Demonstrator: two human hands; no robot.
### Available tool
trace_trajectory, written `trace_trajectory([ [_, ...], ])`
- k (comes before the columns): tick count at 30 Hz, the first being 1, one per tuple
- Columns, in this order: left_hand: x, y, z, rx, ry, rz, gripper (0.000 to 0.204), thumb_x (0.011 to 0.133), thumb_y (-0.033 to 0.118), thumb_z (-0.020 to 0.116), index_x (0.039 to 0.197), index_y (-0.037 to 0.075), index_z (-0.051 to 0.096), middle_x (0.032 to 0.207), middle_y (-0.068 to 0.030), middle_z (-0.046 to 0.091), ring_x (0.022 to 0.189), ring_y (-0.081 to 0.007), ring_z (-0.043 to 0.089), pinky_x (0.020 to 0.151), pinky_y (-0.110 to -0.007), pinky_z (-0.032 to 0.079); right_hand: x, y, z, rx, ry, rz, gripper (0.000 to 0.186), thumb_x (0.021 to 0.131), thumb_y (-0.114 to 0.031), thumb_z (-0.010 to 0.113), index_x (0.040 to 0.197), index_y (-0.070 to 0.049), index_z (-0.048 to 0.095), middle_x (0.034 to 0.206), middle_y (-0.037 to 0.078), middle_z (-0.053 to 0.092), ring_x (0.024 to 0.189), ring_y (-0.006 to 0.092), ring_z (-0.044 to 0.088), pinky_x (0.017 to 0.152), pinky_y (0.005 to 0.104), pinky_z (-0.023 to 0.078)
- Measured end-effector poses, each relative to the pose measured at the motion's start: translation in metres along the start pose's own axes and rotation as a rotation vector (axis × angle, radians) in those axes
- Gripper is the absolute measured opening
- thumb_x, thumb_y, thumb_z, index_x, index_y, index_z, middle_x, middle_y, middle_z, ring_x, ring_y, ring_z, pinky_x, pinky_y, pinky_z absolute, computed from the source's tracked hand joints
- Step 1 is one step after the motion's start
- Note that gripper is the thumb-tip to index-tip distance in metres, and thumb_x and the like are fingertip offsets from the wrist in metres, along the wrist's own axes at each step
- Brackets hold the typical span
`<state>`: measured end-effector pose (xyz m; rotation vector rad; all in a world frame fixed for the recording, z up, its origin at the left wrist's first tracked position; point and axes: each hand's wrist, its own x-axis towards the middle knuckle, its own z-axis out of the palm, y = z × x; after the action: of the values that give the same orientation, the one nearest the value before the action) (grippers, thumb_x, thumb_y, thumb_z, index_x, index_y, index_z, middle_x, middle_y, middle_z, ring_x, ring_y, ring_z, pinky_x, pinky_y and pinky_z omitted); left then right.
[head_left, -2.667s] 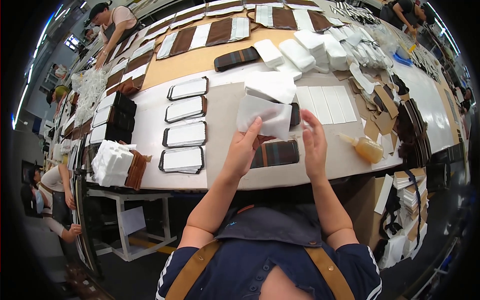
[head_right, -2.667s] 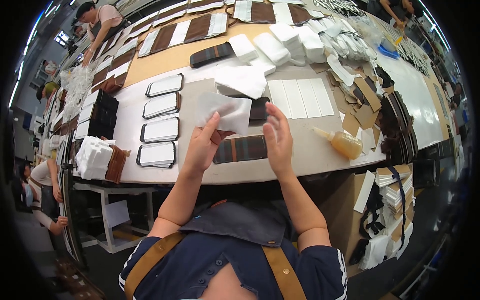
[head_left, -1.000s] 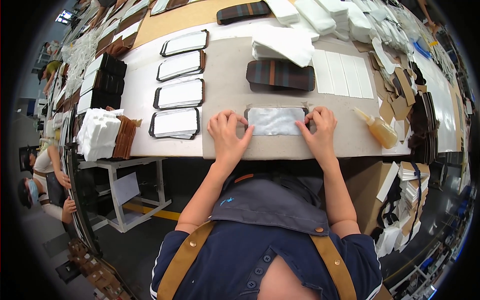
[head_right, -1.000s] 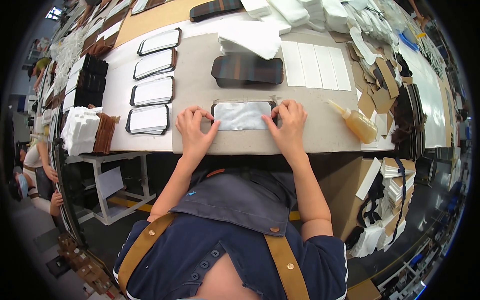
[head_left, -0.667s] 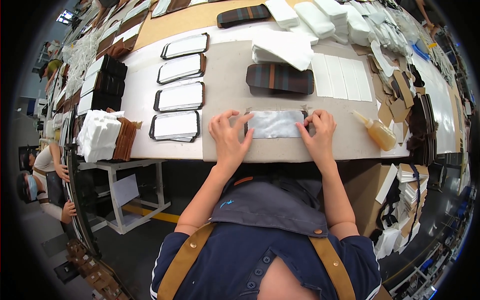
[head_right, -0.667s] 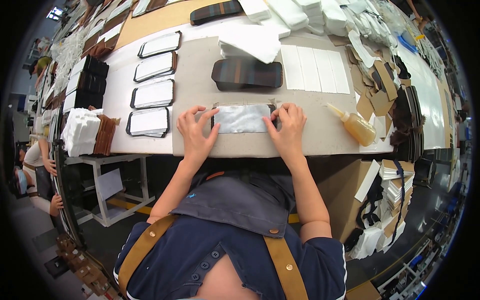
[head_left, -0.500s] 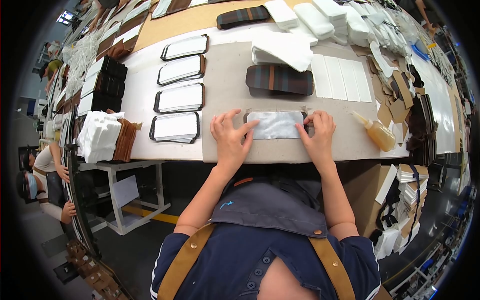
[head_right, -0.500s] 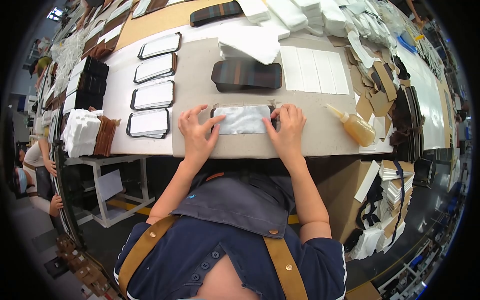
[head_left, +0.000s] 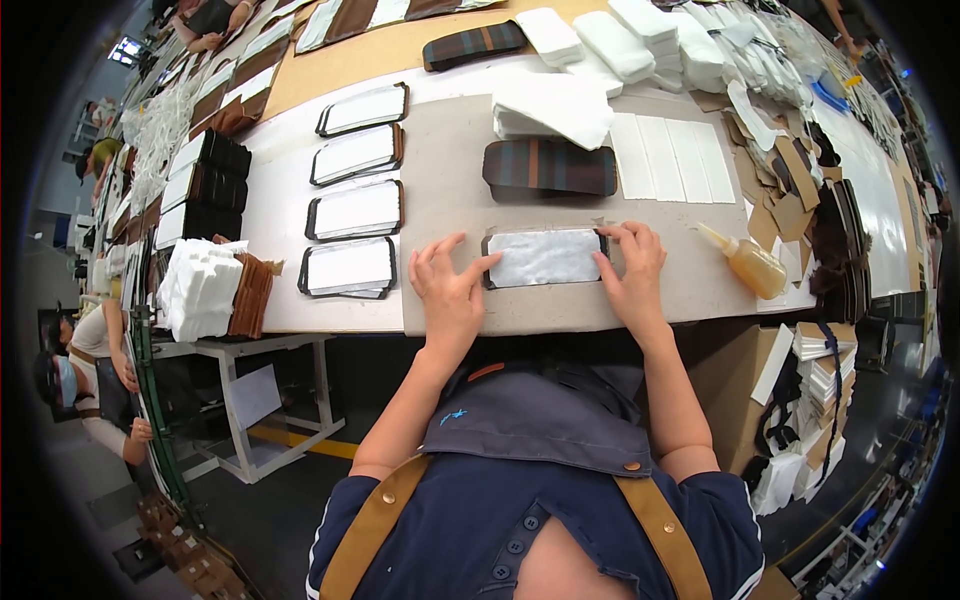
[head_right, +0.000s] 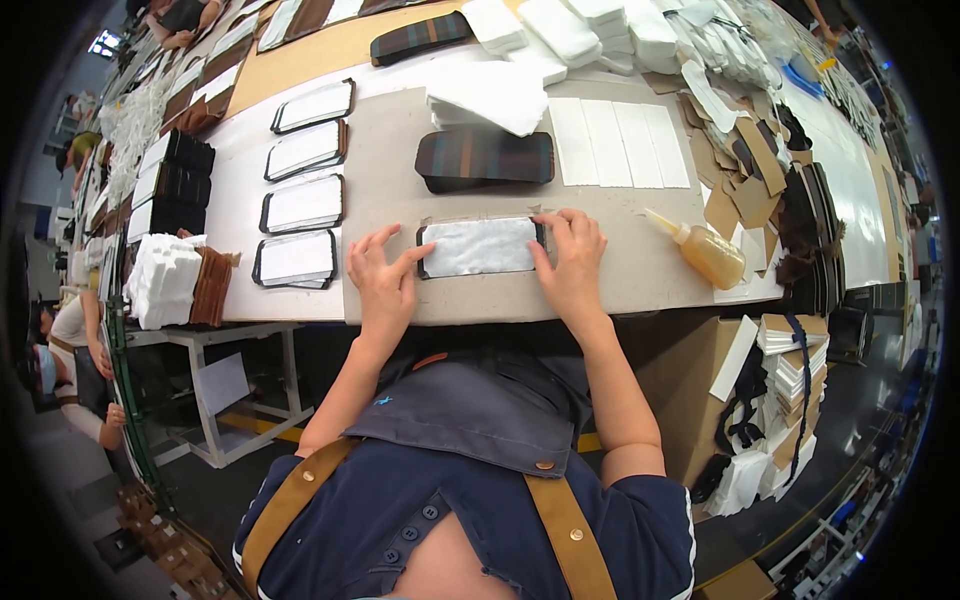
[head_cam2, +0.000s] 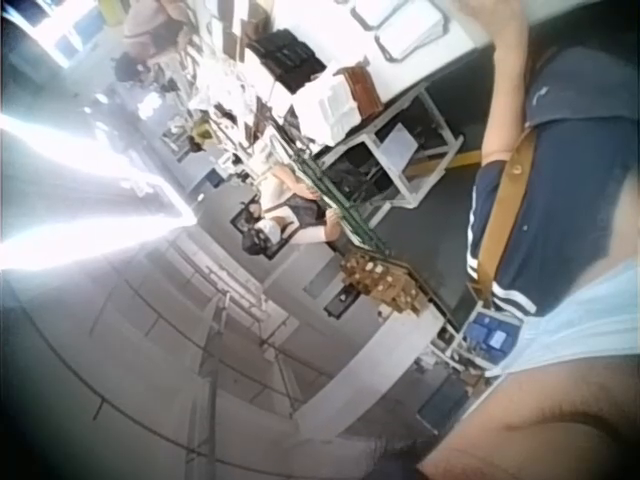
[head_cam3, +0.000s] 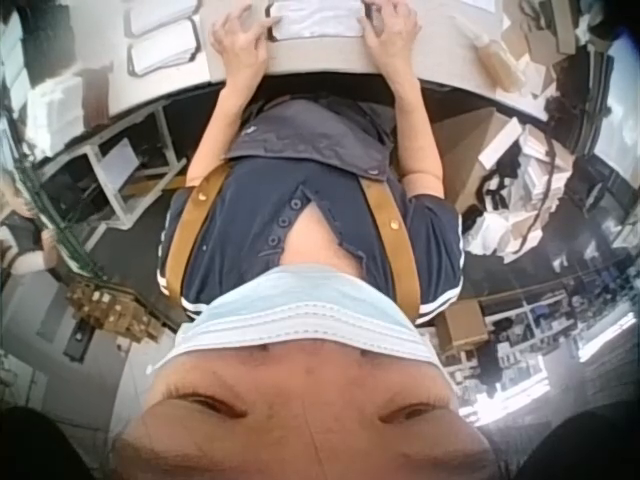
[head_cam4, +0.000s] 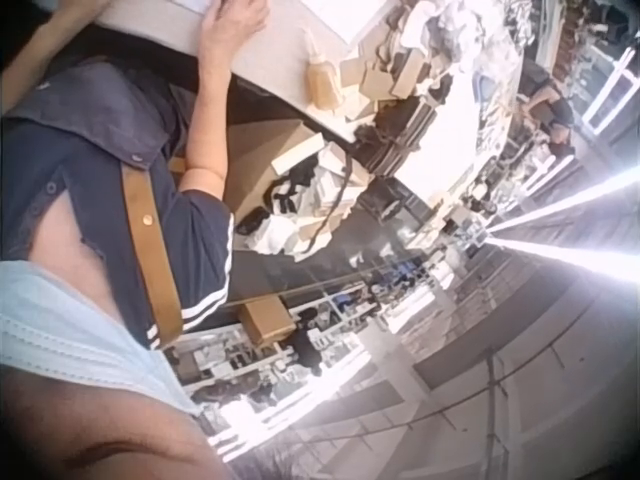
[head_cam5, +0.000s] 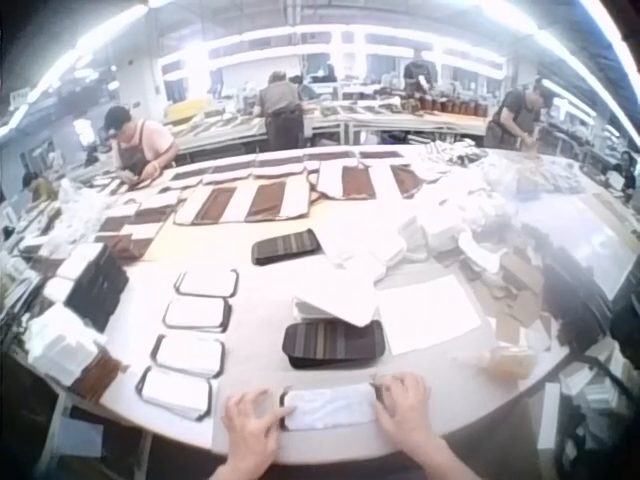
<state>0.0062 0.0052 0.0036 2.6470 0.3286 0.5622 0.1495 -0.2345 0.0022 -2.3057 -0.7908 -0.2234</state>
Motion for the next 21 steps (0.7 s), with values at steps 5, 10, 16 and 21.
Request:
trace_trajectory([
  [5, -0.001, -0.009, 0.004, -0.161, 0.033, -0.03, 0.045, 0.095, 0.002, 0.061, 0.138, 0.013, 0.068, 0.153, -0.013, 0.05, 0.146, -0.0368, 0.037, 0.125, -0.053, 0.021, -0.006, 0.0, -0.01, -0.06, -0.002, -0.013, 0.067, 0.09, -0.019, 0.078, 0.149, -0.003, 0.049, 0.148, 0.016, 0.053, 0.141, 0.0337, 0.046, 0.117, 0.0505, 0.029],
  [10, 0.001, 0.013, 0.001, 0.001, -0.367, 0.324, 0.075, 0.1, 0.043, 0.065, 0.161, 0.006, 0.041, 0.172, -0.0126, 0.031, 0.161, -0.0381, 0.018, 0.128, -0.056, 0.017, -0.015, -0.025, -0.016, -0.245, -0.362, -0.218, 0.092, 0.093, -0.048, 0.072, 0.161, 0.001, 0.033, 0.17, 0.016, 0.031, 0.16, 0.0304, 0.023, 0.13, 0.0557, 0.007],
  [16, -0.002, 0.005, -0.005, 0.099, -0.367, 0.275, 0.083, 0.099, 0.052, 0.062, 0.163, 0.005, 0.036, 0.172, -0.0196, 0.026, 0.161, -0.0421, 0.015, 0.128, -0.057, 0.013, -0.013, -0.003, -0.033, -0.344, -0.421, -0.188, 0.1, 0.093, -0.058, 0.067, 0.164, 0.001, 0.029, 0.174, 0.015, 0.024, 0.163, 0.0296, 0.015, 0.131, 0.0576, 0.002],
  [21, -0.009, 0.0, 0.003, -0.121, -0.059, 0.089, 0.07, 0.107, 0.052, 0.051, 0.157, 0.003, 0.044, 0.166, -0.0206, 0.035, 0.157, -0.0427, 0.022, 0.127, -0.056, 0.018, 0.027, 0.048, -0.034, -0.438, -0.063, -0.226, 0.062, 0.095, -0.028, 0.072, 0.147, 0.002, 0.055, 0.158, 0.015, 0.051, 0.154, 0.0292, 0.037, 0.131, 0.0583, 0.01],
])
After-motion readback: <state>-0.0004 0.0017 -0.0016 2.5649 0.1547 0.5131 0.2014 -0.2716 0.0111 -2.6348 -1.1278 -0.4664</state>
